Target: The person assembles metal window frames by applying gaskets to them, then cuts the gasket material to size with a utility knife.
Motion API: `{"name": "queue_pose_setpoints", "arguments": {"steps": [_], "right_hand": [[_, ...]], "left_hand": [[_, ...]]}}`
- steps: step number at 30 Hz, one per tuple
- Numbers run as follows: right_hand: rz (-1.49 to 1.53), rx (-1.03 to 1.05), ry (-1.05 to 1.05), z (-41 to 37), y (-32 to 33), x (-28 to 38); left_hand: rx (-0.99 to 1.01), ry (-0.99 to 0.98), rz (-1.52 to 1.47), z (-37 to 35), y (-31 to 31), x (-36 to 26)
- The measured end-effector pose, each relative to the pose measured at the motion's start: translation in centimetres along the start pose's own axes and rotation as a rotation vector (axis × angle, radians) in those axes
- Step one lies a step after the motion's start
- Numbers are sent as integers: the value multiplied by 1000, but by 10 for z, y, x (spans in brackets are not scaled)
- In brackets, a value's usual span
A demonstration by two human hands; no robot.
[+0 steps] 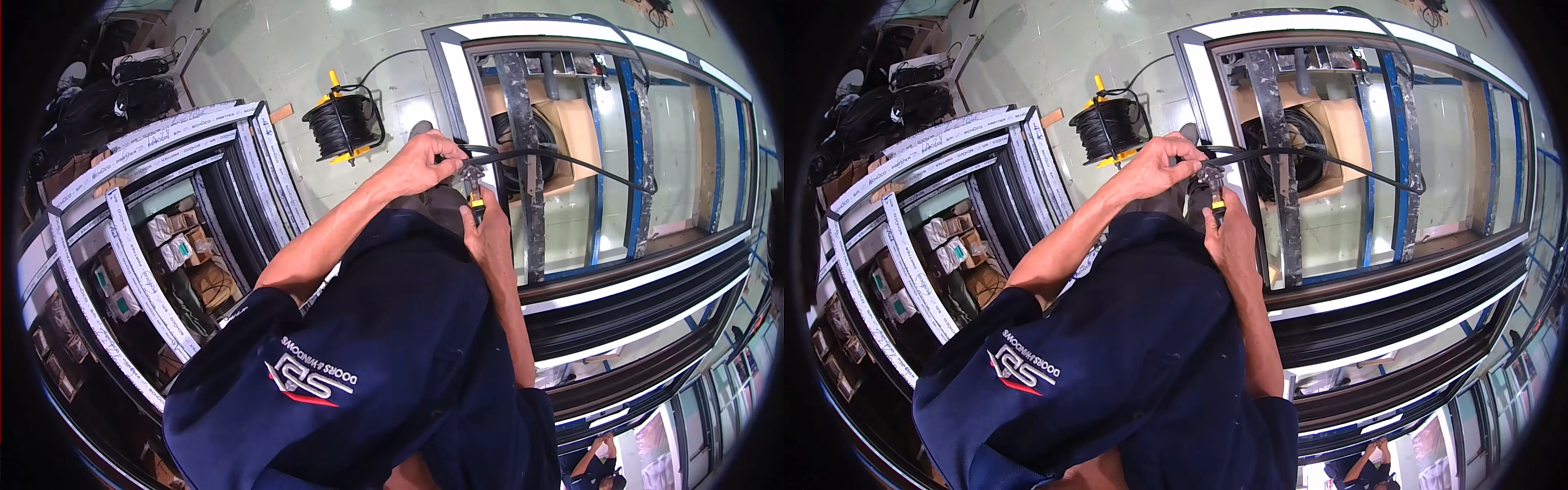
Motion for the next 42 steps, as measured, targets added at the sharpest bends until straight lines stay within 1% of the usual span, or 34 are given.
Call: {"name": "queue_pose_setpoints", "arguments": {"steps": [11,14,17,25,31,35,38,39,42], "right_hand": [[44,60,-47,2,1,0],[40,55,-37,3,2,1],[30,53,-37,3,2,1],[25,60,-86,3,3,2],[37,0,11,5,3,2],[-14,-13,-42,6,4,2],[-20,-70,17,6,8,6],[-11,-55,1,7,8,6],[3,-64,18,9,9,0]], "left_hand": [[33,56,-7,1,1,-2],[33,35,-1,1,0,2],[-14,39,-31,2,1,0],[-20,45,-42,4,2,-3],[-19,61,-44,5,3,1],[2,129,-101,5,2,-3],[-28,104,-57,6,2,0],[-20,104,-13,6,2,1],[0,70,-6,10,0,0]]}}
Point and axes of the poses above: each hand's wrist, its own z-axis towards the middle knuckle, its own y-axis out of the back of the hand, x = y × z, the point moved 6 cm from there along z, towards the middle knuckle, and after that the axes turned 15 degrees about -y, right-handed, at the moved point
